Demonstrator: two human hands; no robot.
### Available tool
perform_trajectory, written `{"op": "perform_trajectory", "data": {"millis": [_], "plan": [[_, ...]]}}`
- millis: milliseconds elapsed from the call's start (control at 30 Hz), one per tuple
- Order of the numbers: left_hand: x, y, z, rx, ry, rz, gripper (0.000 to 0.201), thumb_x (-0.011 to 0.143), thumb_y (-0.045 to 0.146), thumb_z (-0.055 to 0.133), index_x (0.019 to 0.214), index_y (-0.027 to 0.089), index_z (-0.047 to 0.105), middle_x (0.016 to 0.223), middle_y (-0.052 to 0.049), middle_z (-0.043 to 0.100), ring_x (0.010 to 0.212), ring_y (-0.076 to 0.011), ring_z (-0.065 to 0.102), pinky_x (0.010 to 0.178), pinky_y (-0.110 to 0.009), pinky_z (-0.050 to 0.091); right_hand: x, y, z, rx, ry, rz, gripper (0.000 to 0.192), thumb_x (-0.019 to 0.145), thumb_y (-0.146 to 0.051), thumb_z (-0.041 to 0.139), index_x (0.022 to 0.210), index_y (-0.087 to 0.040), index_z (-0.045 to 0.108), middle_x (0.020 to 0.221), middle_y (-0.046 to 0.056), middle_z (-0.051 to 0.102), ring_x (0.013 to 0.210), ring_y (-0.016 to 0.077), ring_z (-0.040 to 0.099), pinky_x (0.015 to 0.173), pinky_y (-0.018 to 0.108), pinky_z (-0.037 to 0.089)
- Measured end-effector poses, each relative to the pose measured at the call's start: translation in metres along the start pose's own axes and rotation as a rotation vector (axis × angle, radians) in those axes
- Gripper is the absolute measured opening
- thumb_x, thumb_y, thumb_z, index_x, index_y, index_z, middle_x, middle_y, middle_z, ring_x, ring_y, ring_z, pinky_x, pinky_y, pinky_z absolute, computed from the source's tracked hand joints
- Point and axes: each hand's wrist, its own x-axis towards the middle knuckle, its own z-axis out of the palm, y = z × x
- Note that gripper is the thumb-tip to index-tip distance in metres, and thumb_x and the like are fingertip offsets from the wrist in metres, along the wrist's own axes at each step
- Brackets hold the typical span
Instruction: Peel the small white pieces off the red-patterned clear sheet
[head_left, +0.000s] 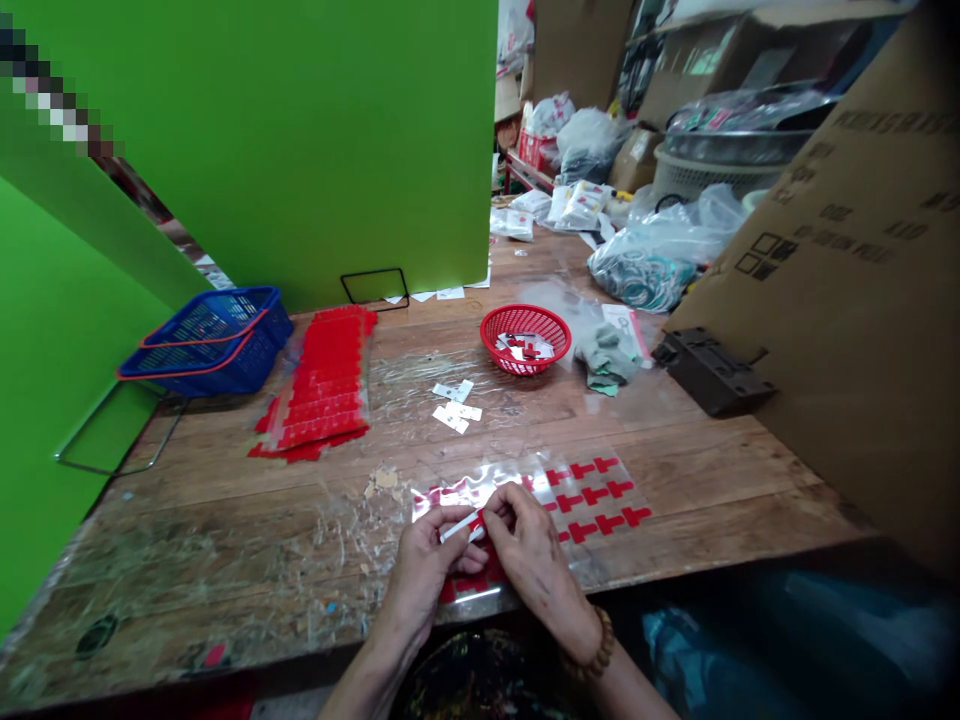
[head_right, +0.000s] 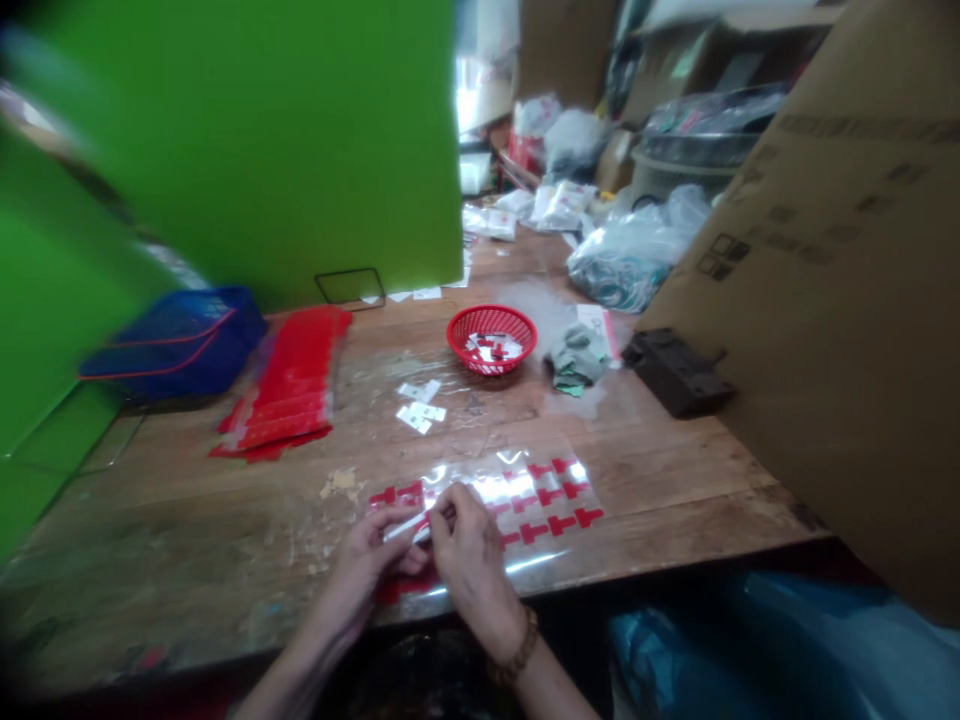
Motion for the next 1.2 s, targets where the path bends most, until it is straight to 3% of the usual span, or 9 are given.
{"op": "perform_trajectory", "data": {"millis": [333, 700, 900, 1200], "plan": [[-0.001, 0.001, 0.002, -0.009, 0.017, 0.001, 0.038, 0.063, 0.026, 0.072, 0.095, 0.007, 0.060, 0.054, -0.006, 0.067, 0.049, -0.0136, 0.062, 0.054, -0.023, 0.051, 0.002, 0.005, -0.002, 0.088, -0.018, -0.011, 0.010, 0.077, -0.012, 0.049, 0.069, -0.019, 0.048, 0.069, -0.002, 0.051, 0.062, 0.0123, 0.051, 0.059, 0.024, 0.041], [0.003, 0.006, 0.002, -0.026, 0.019, -0.004, 0.037, 0.062, 0.024, 0.074, 0.093, 0.007, 0.062, 0.056, -0.006, 0.068, 0.051, -0.0147, 0.064, 0.052, -0.022, 0.052, 0.001, 0.013, 0.005, 0.417, -0.134, 0.102, 0.005, 0.081, -0.023, 0.049, 0.080, -0.021, 0.045, 0.064, -0.004, 0.054, 0.055, 0.0131, 0.058, 0.052, 0.024, 0.046], [0.001, 0.008, 0.000, -0.055, 0.003, -0.014, 0.034, 0.063, 0.021, 0.073, 0.093, 0.008, 0.061, 0.058, -0.006, 0.068, 0.050, -0.0132, 0.064, 0.052, -0.020, 0.052, 0.000, 0.005, -0.004, 0.422, -0.162, 0.119, 0.007, 0.086, -0.022, 0.039, 0.088, -0.020, 0.046, 0.055, -0.005, 0.057, 0.054, 0.0140, 0.059, 0.058, 0.025, 0.046], [0.001, 0.008, -0.003, -0.073, -0.008, -0.037, 0.034, 0.064, 0.019, 0.072, 0.094, 0.007, 0.060, 0.059, -0.007, 0.069, 0.051, -0.0134, 0.064, 0.052, -0.020, 0.052, 0.003, 0.003, -0.006, 0.504, -0.173, 0.164, 0.012, 0.087, -0.028, 0.040, 0.093, -0.019, 0.046, 0.054, -0.005, 0.059, 0.055, 0.0142, 0.061, 0.058, 0.025, 0.046]]}}
